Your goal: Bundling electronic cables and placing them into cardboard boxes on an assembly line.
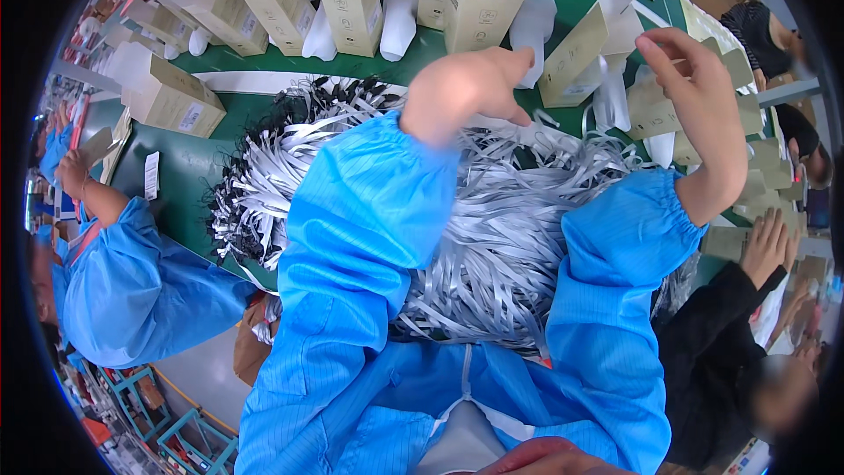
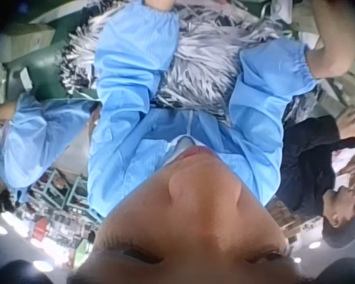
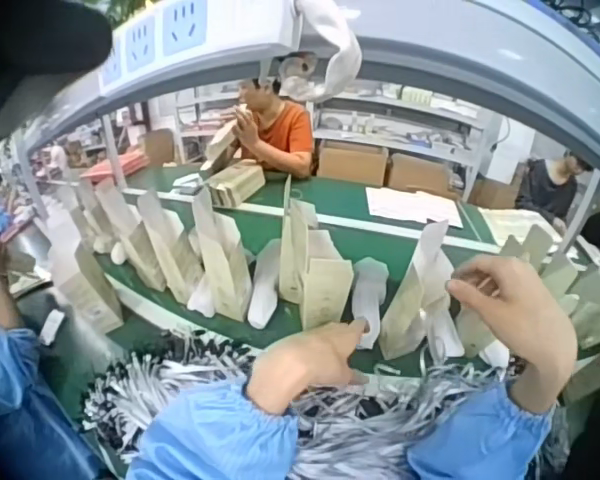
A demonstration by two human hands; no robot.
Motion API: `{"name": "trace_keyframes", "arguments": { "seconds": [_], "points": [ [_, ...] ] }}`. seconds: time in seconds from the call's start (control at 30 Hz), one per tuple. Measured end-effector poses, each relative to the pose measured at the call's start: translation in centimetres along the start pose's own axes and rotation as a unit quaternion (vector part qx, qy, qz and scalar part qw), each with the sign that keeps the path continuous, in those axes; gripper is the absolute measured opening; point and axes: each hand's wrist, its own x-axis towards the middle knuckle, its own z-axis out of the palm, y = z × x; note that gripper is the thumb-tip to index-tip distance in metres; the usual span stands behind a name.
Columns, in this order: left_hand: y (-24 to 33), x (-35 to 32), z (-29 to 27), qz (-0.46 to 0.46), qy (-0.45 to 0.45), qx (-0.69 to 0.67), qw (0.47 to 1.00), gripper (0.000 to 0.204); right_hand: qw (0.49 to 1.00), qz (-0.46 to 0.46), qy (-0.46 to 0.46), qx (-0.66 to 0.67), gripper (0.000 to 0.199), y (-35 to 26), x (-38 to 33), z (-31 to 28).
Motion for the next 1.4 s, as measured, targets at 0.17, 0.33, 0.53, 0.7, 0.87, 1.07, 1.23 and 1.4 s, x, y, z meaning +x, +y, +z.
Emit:
{"name": "trace_keyframes", "arguments": {
  "seconds": [0.17,0.33,0.53,0.7,0.87,1.07,1.23,1.4],
  "points": [
    [0.4,2.3,1.7,-0.008,-0.065,0.047,0.997,0.067,0.977,0.096,-0.19,-0.006,0.036,0.1,1.0,-1.1],
    [-0.3,3.9,3.5,-0.041,-0.015,0.046,0.998,0.059,0.977,-0.084,-0.156,-0.12,0.032,2.0,-1.8,2.6],
    [-0.1,3.8,3.9,-0.046,-0.065,0.091,0.993,0.047,0.978,-0.052,-0.179,-0.1,0.03,2.7,-5.6,12.2],
    [0.4,2.9,2.8,-0.057,-0.067,0.072,0.994,0.044,0.984,-0.032,-0.155,0.076,0.023,3.4,-4.5,8.5],
    [-1.1,2.9,2.5,-0.067,-0.054,0.044,0.995,0.042,0.985,0.009,-0.061,0.158,0.024,3.5,-3.2,-2.1],
    [-3.3,3.6,3.1,-0.071,-0.034,0.028,0.997,0.041,0.985,-0.027,0.027,0.166,0.026,1.5,-1.5,-6.8],
    [-3.1,3.4,2.4,-0.08,-0.043,0.028,0.995,0.04,0.994,-0.023,-0.033,0.102,0.026,4.1,-0.2,-5.5],
    [-2.2,3.0,1.8,-0.102,-0.064,0.026,0.992,0.041,0.992,-0.009,-0.076,0.097,0.031,6.4,1.0,-2.7]
  ]
}}
